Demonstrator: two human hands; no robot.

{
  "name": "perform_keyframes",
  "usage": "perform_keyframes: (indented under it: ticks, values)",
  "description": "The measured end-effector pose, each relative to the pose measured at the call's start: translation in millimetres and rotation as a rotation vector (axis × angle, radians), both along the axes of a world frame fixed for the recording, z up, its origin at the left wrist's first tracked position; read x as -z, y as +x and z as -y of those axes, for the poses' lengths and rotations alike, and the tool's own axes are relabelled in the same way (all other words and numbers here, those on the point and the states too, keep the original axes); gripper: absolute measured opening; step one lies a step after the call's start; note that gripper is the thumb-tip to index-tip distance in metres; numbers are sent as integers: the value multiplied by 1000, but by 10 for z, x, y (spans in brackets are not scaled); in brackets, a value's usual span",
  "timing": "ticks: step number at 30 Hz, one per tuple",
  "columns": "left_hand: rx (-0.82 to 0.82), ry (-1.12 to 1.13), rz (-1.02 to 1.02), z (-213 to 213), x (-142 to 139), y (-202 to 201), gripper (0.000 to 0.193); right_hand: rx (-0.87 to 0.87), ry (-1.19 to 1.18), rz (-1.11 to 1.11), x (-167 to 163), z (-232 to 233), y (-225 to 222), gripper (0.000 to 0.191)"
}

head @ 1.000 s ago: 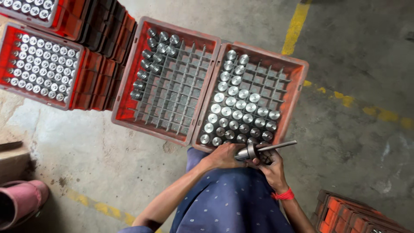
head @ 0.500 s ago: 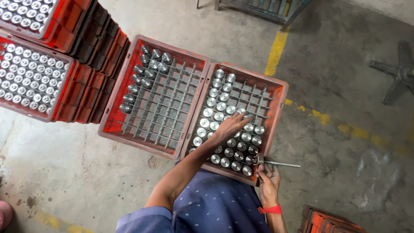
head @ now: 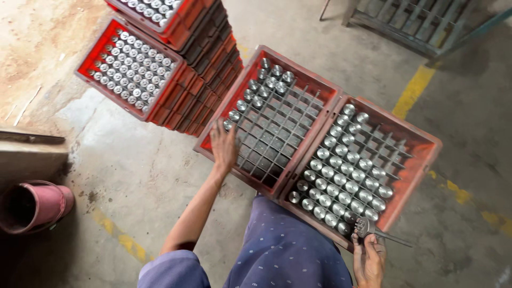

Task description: The person transfers small silver metal parts from one red crate to another using a metal tool. They pick up parts from a full crate and place them into an empty crate, repeating the process until the first crate is empty.

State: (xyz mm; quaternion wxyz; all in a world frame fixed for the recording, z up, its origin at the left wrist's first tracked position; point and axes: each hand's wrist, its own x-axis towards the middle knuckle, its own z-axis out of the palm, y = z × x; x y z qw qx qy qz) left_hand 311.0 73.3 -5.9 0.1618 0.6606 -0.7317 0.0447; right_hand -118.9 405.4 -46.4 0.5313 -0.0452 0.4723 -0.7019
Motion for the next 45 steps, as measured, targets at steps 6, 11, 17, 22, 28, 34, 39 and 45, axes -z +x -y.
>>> perform_keyframes:
  ticks: [6,11,17,22,28,34,39,45]
  values:
    - [28,182,-6,385,-66,393,50,-79,79,-125,-12,422,289,35]
    - [48,179,-309,341,-435,524,50,-140,141,-203,-100,475,452,39]
    - [200,462,-1944,-176,-629,127,42,-242,199,-201,-337,545,623,40]
    - [-3,678,-1578,-807,-196,-1120,12,-386,208,-349,-648,815,731,48]
    - [367,807,-792,-1601,-624,-1880,27,-355,106,-511,-1067,902,595,53]
    - [593,981,-603,-1675,-832,-2286,50,-464,-25,-738,-1274,593,280,47]
    - [751,1050,-642,-1807,-558,-2483,62,-484,-95,-757,-1031,334,-14,45]
    - [951,769,-468,-1359,65,-2755,68,-65,17,-455,-546,38,-419,50]
